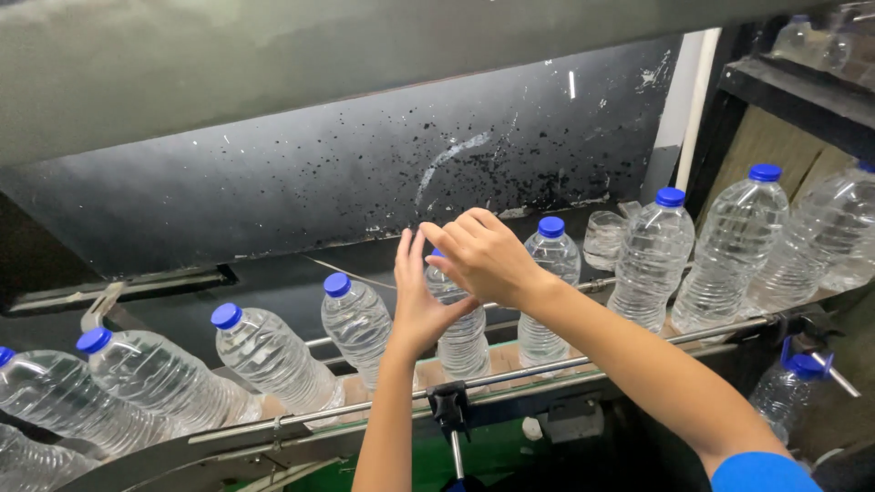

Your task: A worker manually tightens the caps on plastic water bottles on a moving conveyor belt in a water production facility.

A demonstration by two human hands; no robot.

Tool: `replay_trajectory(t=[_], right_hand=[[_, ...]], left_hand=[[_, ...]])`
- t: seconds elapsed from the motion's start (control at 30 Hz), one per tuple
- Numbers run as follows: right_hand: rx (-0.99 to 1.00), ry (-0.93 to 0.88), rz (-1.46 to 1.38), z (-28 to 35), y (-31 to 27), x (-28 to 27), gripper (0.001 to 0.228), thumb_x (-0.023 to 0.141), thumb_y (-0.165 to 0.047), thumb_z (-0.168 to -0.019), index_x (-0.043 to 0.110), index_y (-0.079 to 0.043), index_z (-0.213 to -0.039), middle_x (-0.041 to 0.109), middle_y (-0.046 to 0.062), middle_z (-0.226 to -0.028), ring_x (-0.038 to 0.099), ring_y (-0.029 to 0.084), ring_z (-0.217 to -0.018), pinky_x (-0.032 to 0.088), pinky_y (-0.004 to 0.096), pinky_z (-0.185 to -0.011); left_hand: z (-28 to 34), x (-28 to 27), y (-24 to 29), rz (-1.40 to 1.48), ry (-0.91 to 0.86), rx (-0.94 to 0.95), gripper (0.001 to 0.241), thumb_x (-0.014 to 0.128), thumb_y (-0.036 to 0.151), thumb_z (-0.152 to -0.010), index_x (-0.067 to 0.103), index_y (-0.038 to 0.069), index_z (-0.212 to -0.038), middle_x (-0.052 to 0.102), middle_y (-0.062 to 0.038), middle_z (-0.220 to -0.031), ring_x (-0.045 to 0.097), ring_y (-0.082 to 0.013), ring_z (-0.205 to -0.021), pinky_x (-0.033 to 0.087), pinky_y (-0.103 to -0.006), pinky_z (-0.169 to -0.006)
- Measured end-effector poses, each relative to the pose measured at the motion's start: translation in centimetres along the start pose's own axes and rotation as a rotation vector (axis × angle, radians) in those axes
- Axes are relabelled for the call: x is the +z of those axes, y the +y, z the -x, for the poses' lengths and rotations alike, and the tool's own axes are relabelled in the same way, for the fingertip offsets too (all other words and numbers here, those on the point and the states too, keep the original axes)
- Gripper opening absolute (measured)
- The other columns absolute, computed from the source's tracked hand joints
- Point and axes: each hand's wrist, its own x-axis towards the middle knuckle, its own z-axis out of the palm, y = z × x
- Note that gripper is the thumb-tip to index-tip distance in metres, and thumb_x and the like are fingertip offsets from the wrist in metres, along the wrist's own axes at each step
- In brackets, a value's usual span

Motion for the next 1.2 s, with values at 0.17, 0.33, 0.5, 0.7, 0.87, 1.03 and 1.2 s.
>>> replay_trajectory(t=[0.17,0.33,0.5,0.7,0.87,1.03,1.2], right_hand=[[-0.184,-0.122,0.045,1.2,2.1,1.3,0.022,0.056,-0.026,-0.098,0.064,-0.008,-0.108,0.060,0.006,-0.073,0.060,0.024,-0.072,0.052,0.036,-0.082],[-0.186,-0.274,0.101,3.2,3.4,1.0,0.014,0.056,-0.026,-0.090,0.060,-0.013,-0.090,0.063,0.006,-0.062,0.061,0.025,-0.062,0.049,0.036,-0.073],[-0.013,-0.774,0.161,4.0,5.0,0.9,0.018,0.054,-0.022,-0.091,0.059,-0.017,-0.075,0.058,0.001,-0.054,0.064,0.023,-0.050,0.046,0.035,-0.054],[0.199,-0.662,0.310,7.3,6.4,1.2,0.020,0.054,-0.026,-0.091,0.057,-0.013,-0.075,0.055,0.001,-0.048,0.066,0.023,-0.047,0.050,0.034,-0.045],[0.181,-0.546,0.554,8.6,6.2,-1.7,0.018,0.056,-0.029,-0.092,0.059,-0.013,-0.086,0.049,-0.002,-0.046,0.060,0.020,-0.044,0.044,0.032,-0.054],[0.174,-0.460,0.675,10.0,6.7,-3.1,0.020,0.060,-0.030,-0.096,0.064,-0.011,-0.091,0.056,0.004,-0.058,0.059,0.024,-0.058,0.041,0.035,-0.059],[0.128,-0.490,0.700,12.4,10.2,-3.8,0.021,0.056,-0.034,-0.100,0.064,-0.020,-0.087,0.057,-0.003,-0.062,0.060,0.015,-0.063,0.045,0.026,-0.061]], left_hand=[[-0.9,1.4,1.0,0.217,-0.252,-0.286,0.109,0.097,0.019,-0.053,0.047,0.004,-0.149,0.058,-0.023,-0.147,0.047,-0.0445,-0.141,0.038,-0.0599,-0.116],[-0.7,4.9,-0.3,0.246,-0.251,-0.313,0.106,0.098,0.026,-0.052,0.051,0.009,-0.145,0.065,-0.015,-0.140,0.053,-0.0389,-0.138,0.044,-0.0584,-0.112],[-0.6,10.0,-1.7,0.096,-0.123,-0.307,0.095,0.093,0.038,-0.058,0.049,0.018,-0.138,0.061,-0.002,-0.131,0.057,-0.0307,-0.132,0.050,-0.0521,-0.109],[0.5,13.8,1.4,0.017,0.145,-0.128,0.092,0.089,0.028,-0.064,0.043,0.004,-0.140,0.051,-0.012,-0.126,0.056,-0.0364,-0.121,0.050,-0.0532,-0.103],[3.8,12.7,3.7,-0.045,0.194,0.152,0.098,0.085,0.024,-0.070,0.037,-0.007,-0.149,0.042,-0.030,-0.150,0.042,-0.0490,-0.139,0.033,-0.0567,-0.116],[5.4,8.1,2.7,-0.096,0.322,0.302,0.044,0.075,0.011,-0.083,0.066,0.010,-0.126,0.062,-0.008,-0.134,0.064,-0.0261,-0.111,0.053,-0.0388,-0.099],[4.7,0.6,0.2,-0.228,0.629,0.302,0.023,0.070,0.004,-0.084,0.075,0.015,-0.103,0.073,-0.003,-0.112,0.065,-0.0228,-0.102,0.051,-0.0379,-0.094]])
